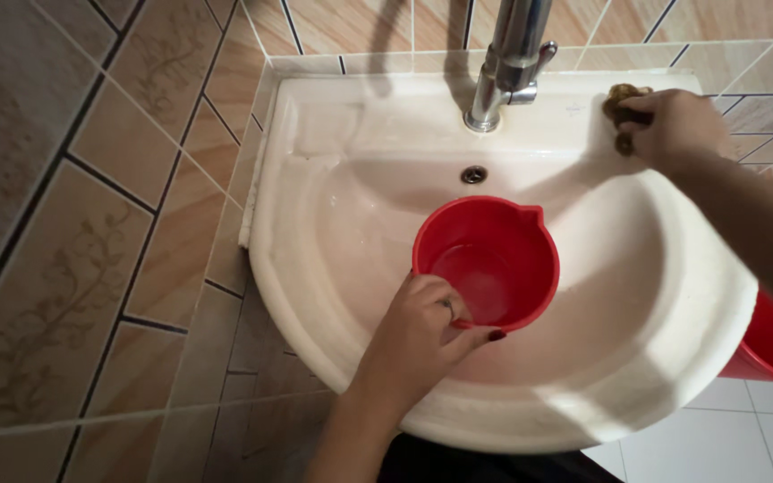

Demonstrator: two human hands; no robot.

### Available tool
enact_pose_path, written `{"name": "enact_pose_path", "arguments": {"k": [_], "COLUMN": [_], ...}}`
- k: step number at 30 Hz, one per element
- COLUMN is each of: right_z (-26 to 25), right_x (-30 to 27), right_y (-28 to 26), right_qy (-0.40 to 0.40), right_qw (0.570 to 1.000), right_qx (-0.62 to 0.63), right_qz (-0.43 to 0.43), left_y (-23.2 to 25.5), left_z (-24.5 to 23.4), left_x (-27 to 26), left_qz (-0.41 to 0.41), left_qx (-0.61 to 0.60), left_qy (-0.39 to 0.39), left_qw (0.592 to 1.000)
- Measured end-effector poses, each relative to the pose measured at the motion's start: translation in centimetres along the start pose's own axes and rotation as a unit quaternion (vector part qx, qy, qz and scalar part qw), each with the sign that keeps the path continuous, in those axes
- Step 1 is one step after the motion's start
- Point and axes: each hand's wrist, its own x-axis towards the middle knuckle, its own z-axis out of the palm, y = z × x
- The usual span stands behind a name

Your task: The person rinses a brown sponge under running water in a sink, then fills a red plastic cup with water. They pour water from the cup into the sink and use the sponge to scrub the sink basin and surrounding tiled wall.

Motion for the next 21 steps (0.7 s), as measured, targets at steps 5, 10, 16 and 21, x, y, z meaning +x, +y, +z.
{"name": "enact_pose_path", "arguments": {"k": [5,10,16,21], "right_z": [1.6,-0.4,-1.5,-1.0], "right_x": [-1.4,-5.9,-4.8,-0.9], "right_y": [-5.8,-8.1,-3.9,-6.5], "right_qy": [0.068,0.094,0.026,-0.002], "right_qw": [0.996,0.977,0.999,1.0], "right_qx": [0.031,0.046,0.016,0.001], "right_qz": [-0.043,-0.186,-0.028,-0.021], "left_y": [0.5,-0.6,-1.5,-2.6], "left_z": [-0.1,-1.2,-2.2,-2.1], "left_x": [-0.3,1.0,1.3,1.7], "left_qz": [0.078,-0.02,-0.059,0.004], "left_qx": [0.037,-0.024,-0.04,-0.021], "left_qy": [0.091,-0.011,-0.071,-0.067], "left_qw": [0.992,0.999,0.995,0.998]}}
